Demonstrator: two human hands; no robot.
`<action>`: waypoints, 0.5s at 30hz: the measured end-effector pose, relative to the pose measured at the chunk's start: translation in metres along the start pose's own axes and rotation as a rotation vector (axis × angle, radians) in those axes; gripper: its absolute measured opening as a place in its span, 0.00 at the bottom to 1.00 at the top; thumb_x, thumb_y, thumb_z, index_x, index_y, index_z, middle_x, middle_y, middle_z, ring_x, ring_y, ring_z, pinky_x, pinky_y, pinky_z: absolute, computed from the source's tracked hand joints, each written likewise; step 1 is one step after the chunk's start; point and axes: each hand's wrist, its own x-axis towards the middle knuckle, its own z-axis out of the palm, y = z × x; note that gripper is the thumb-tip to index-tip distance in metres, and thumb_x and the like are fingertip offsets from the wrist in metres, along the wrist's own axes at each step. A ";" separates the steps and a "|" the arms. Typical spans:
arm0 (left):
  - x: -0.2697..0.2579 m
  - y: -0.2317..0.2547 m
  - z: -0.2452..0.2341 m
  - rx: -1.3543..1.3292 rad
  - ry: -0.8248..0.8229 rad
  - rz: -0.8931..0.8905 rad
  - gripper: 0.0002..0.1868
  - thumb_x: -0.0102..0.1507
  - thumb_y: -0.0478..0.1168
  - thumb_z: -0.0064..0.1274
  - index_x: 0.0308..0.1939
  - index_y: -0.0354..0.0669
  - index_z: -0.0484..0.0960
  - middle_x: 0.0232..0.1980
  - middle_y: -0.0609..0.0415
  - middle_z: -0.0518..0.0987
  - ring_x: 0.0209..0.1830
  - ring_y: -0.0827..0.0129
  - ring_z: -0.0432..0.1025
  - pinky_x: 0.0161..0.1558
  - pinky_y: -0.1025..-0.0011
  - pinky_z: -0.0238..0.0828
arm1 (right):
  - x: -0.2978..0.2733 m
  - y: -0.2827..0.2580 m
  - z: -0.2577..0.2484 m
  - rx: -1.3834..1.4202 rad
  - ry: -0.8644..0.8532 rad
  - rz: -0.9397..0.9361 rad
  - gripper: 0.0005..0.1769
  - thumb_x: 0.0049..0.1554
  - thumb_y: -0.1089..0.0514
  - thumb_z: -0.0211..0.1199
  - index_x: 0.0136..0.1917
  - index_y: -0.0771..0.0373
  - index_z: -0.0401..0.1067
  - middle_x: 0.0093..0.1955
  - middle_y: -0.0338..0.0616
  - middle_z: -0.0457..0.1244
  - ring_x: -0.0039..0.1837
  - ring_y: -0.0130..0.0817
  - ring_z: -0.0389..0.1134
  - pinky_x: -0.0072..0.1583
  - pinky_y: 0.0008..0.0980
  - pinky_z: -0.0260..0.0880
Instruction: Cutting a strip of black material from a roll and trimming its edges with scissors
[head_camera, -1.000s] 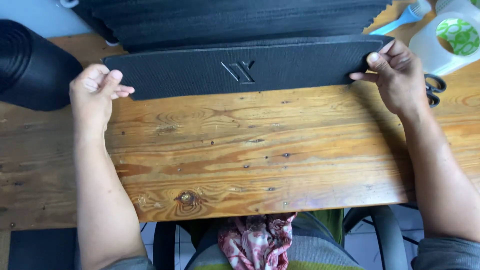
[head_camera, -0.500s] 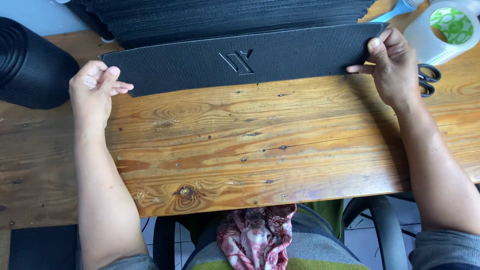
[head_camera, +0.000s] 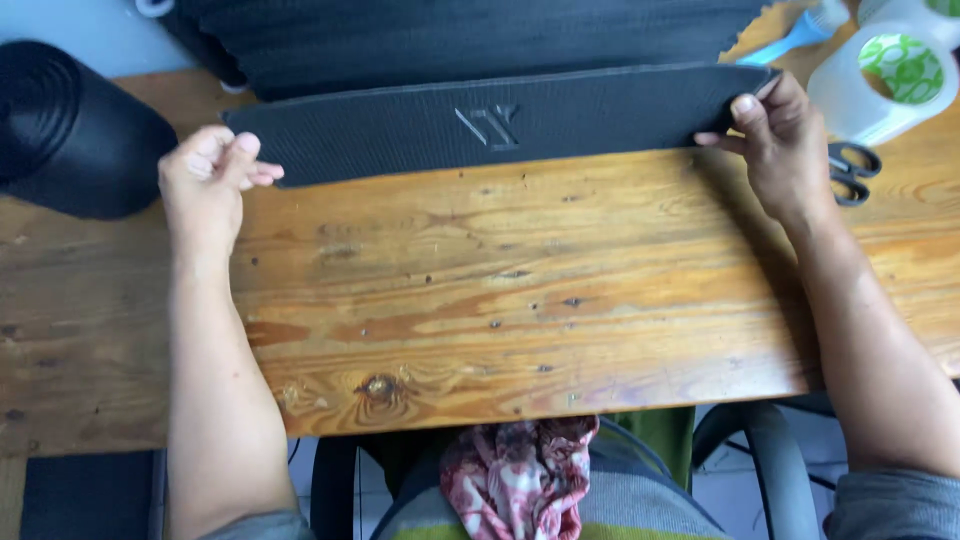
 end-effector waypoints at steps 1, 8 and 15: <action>0.001 0.004 0.002 -0.001 -0.001 0.005 0.12 0.78 0.37 0.55 0.41 0.44 0.70 0.31 0.53 0.76 0.37 0.64 0.84 0.37 0.80 0.78 | 0.003 0.002 -0.004 -0.001 0.003 -0.004 0.13 0.74 0.47 0.55 0.54 0.53 0.56 0.55 0.35 0.57 0.59 0.23 0.62 0.64 0.36 0.82; 0.007 -0.010 0.009 0.027 0.013 0.022 0.13 0.79 0.33 0.53 0.40 0.42 0.69 0.33 0.51 0.77 0.37 0.64 0.83 0.39 0.79 0.80 | 0.011 0.024 -0.018 0.038 -0.016 0.026 0.12 0.72 0.47 0.58 0.57 0.54 0.60 0.57 0.35 0.61 0.62 0.27 0.66 0.65 0.38 0.82; 0.007 -0.017 0.010 0.081 0.069 0.150 0.14 0.81 0.31 0.55 0.41 0.39 0.70 0.33 0.49 0.78 0.35 0.64 0.82 0.38 0.78 0.77 | 0.011 0.029 -0.025 0.038 -0.002 0.039 0.15 0.72 0.46 0.62 0.49 0.52 0.62 0.49 0.31 0.56 0.55 0.19 0.62 0.64 0.31 0.84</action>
